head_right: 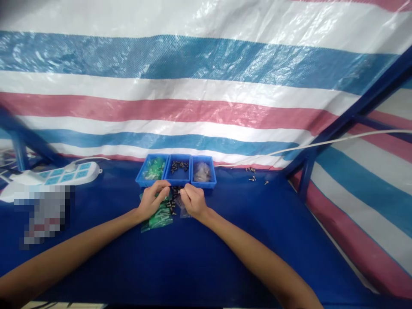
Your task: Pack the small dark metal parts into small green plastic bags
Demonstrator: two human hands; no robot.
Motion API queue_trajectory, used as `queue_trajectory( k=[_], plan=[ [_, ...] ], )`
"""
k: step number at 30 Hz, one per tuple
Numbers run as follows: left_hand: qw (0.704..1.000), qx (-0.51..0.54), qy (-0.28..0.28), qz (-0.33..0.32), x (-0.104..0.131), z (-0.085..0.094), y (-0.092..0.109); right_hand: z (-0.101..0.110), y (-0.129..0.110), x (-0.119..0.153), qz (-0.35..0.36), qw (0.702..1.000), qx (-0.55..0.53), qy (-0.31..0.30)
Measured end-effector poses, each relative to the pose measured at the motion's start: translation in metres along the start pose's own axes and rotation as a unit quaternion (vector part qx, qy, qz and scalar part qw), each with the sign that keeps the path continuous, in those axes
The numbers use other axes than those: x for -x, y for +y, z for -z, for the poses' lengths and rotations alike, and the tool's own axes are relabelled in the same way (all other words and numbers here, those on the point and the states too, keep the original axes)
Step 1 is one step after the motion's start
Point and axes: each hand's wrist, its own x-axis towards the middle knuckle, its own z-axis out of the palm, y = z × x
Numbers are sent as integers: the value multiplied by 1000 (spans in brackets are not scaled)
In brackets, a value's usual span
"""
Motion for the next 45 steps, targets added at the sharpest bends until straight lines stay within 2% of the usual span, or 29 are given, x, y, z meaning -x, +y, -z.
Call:
queue_trajectory(
  k=[3,5,8,10,14,17,21,28,38,40,45],
  plan=[
    [1000,14,16,3,-1,0,1,10,-2,-11,-7,998,1,65],
    [999,25,24,7,-1,0,3,17,-1,-22,-33,997,12,67],
    [999,32,32,11,-2,1,5,24,4,-38,-111,992,54,-13],
    [999,32,36,11,-3,2,7,24,8,-43,-128,988,77,-46],
    [999,33,42,8,-3,2,8,15,10,-36,-87,980,102,-149],
    [998,40,45,7,-2,2,7,5,9,-25,-71,958,147,-236],
    [998,34,44,9,-3,2,9,-4,10,-15,-77,936,199,-281],
    [999,31,39,2,-4,3,11,-6,14,-11,-60,933,213,-285],
    [999,0,32,14,-5,3,10,-9,11,-10,-94,926,246,-270],
    [999,1,33,8,-5,2,10,-9,8,-10,-98,941,221,-237],
    [999,1,31,-18,-6,3,8,-10,3,-7,-92,988,90,-87]
  ],
)
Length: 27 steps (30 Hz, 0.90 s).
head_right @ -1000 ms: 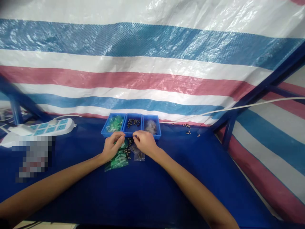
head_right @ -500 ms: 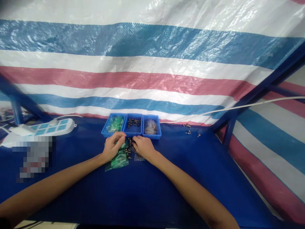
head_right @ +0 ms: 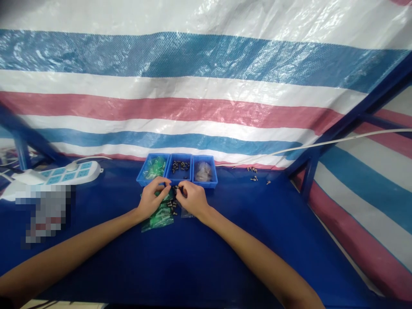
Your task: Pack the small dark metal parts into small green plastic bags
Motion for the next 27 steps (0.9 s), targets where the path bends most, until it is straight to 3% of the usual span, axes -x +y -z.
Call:
queue_trajectory(
  k=[3,11,27],
  plan=[
    [999,-24,0,-37,-1,1,-1,-2,0,3,1,997,-57,46],
    [997,-54,2,-59,-1,-1,-3,-6,1,9,6,995,-84,52],
    [999,-37,-15,-14,-1,1,2,-6,1,13,31,990,-115,73]
  ],
)
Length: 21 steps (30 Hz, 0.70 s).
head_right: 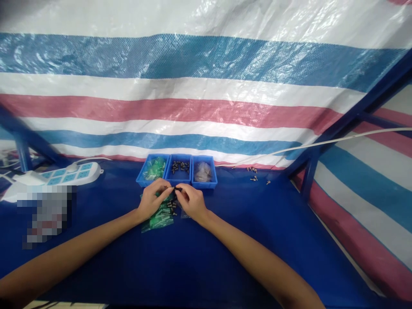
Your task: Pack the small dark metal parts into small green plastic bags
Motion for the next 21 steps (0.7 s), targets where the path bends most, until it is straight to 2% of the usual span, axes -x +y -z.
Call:
queue_trajectory(
  k=[7,14,21],
  plan=[
    [1000,1,-19,-24,-1,0,-2,-3,1,-1,32,999,3,-4],
    [999,5,-25,-26,-2,1,0,-1,0,-1,17,1000,-1,-6],
    [999,10,9,-34,3,0,-3,2,-1,-3,-11,1000,-2,18]
  ],
)
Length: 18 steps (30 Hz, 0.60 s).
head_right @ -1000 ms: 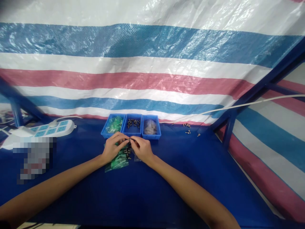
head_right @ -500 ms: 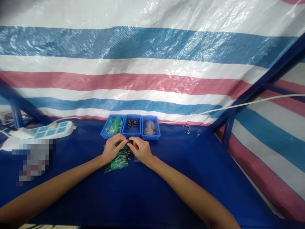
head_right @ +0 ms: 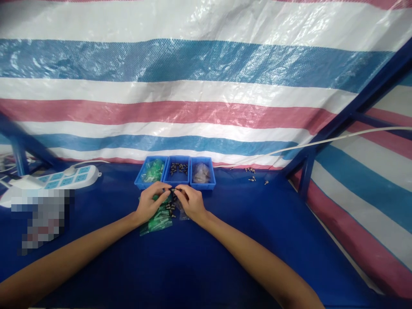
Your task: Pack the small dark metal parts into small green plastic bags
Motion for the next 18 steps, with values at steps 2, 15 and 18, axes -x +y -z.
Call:
queue_trajectory(
  k=[2,15,18],
  plan=[
    [1000,-1,-4,-14,0,-1,-1,0,0,0,-2,1000,-4,-4],
    [1000,-16,19,-19,0,0,2,1,1,-2,33,999,-12,-24],
    [1000,-8,29,-4,1,-1,3,3,-2,-3,23,1000,-14,-15]
  ],
)
